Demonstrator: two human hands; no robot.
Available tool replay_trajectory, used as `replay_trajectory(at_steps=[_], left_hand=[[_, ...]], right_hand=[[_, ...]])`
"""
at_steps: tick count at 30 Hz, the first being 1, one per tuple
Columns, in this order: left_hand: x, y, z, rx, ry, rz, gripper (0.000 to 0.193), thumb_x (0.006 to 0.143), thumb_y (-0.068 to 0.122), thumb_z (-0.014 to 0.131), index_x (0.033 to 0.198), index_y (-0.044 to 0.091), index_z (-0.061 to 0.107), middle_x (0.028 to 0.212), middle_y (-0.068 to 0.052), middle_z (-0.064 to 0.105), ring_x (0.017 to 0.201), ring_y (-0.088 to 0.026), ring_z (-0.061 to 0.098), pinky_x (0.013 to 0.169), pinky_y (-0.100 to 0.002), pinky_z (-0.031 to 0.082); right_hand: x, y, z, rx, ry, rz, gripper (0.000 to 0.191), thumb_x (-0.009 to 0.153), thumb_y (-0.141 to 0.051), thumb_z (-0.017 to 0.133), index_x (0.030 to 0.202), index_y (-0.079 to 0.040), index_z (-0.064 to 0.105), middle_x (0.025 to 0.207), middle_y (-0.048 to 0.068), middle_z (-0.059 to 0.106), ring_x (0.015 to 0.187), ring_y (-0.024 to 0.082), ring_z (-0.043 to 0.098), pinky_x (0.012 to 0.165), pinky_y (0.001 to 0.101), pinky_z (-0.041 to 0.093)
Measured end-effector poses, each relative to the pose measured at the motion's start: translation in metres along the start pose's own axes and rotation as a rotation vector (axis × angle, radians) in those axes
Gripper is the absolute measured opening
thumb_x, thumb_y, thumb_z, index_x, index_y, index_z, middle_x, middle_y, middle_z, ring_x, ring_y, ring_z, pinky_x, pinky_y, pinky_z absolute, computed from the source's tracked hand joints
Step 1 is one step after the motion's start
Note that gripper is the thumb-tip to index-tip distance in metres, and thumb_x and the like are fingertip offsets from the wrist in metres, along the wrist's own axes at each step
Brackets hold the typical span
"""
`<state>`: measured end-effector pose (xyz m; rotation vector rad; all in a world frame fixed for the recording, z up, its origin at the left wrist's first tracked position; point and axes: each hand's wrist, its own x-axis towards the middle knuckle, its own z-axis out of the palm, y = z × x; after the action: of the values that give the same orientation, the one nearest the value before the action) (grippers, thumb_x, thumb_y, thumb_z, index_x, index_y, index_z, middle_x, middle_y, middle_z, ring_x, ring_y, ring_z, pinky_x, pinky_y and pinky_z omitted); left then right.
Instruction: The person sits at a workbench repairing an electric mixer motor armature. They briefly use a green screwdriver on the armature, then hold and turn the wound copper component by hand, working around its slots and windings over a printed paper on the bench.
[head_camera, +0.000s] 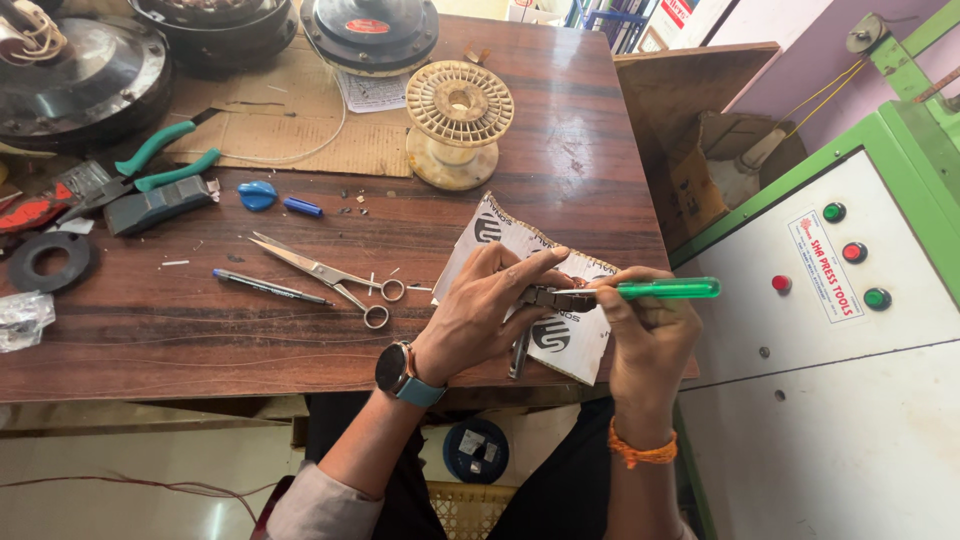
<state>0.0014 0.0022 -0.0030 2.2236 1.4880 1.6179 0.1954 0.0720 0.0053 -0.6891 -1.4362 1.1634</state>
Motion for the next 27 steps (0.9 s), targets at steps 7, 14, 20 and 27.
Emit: replay_trajectory(at_steps=[7, 14, 20, 27], left_hand=[[-0.002, 0.001, 0.001, -0.038, -0.001, -0.009, 0.069, 0.089, 0.019, 0.079, 0.150, 0.017, 0.047, 0.120, 0.008, 0.074, 0.098, -0.018, 0.059, 0.098, -0.034, 0.051], [0.001, 0.001, -0.002, 0.023, -0.026, -0.001, 0.036, 0.088, 0.018, 0.079, 0.122, 0.017, 0.067, 0.118, 0.004, 0.074, 0.102, -0.021, 0.061, 0.098, -0.038, 0.051], [0.004, 0.003, -0.009, -0.001, -0.037, -0.005, 0.032, 0.088, 0.020, 0.078, 0.118, 0.015, 0.066, 0.127, 0.003, 0.072, 0.104, -0.022, 0.060, 0.095, -0.036, 0.053], [0.002, 0.001, -0.004, 0.050, -0.020, 0.004, 0.037, 0.087, 0.022, 0.080, 0.121, 0.015, 0.068, 0.123, 0.002, 0.071, 0.101, -0.022, 0.059, 0.092, -0.037, 0.052]], right_hand=[[0.066, 0.007, -0.055, 0.039, -0.106, 0.236, 0.020, 0.094, -0.008, 0.070, 0.113, -0.004, 0.067, 0.091, 0.005, 0.068, 0.069, 0.010, 0.062, 0.063, 0.0260, 0.053], [0.087, 0.041, -0.051, -0.724, -0.412, 0.361, 0.033, 0.088, -0.019, 0.075, 0.116, -0.002, 0.072, 0.090, 0.005, 0.075, 0.075, 0.008, 0.065, 0.065, 0.0263, 0.051], [0.056, 0.029, -0.040, -0.404, -0.208, 0.146, 0.032, 0.097, -0.024, 0.071, 0.117, 0.001, 0.073, 0.094, 0.005, 0.074, 0.079, 0.009, 0.063, 0.070, 0.0255, 0.052], [0.002, -0.009, -0.029, -0.274, -0.229, 0.318, 0.043, 0.091, -0.017, 0.070, 0.128, 0.002, 0.065, 0.087, 0.008, 0.073, 0.081, 0.011, 0.070, 0.077, 0.0262, 0.060]])
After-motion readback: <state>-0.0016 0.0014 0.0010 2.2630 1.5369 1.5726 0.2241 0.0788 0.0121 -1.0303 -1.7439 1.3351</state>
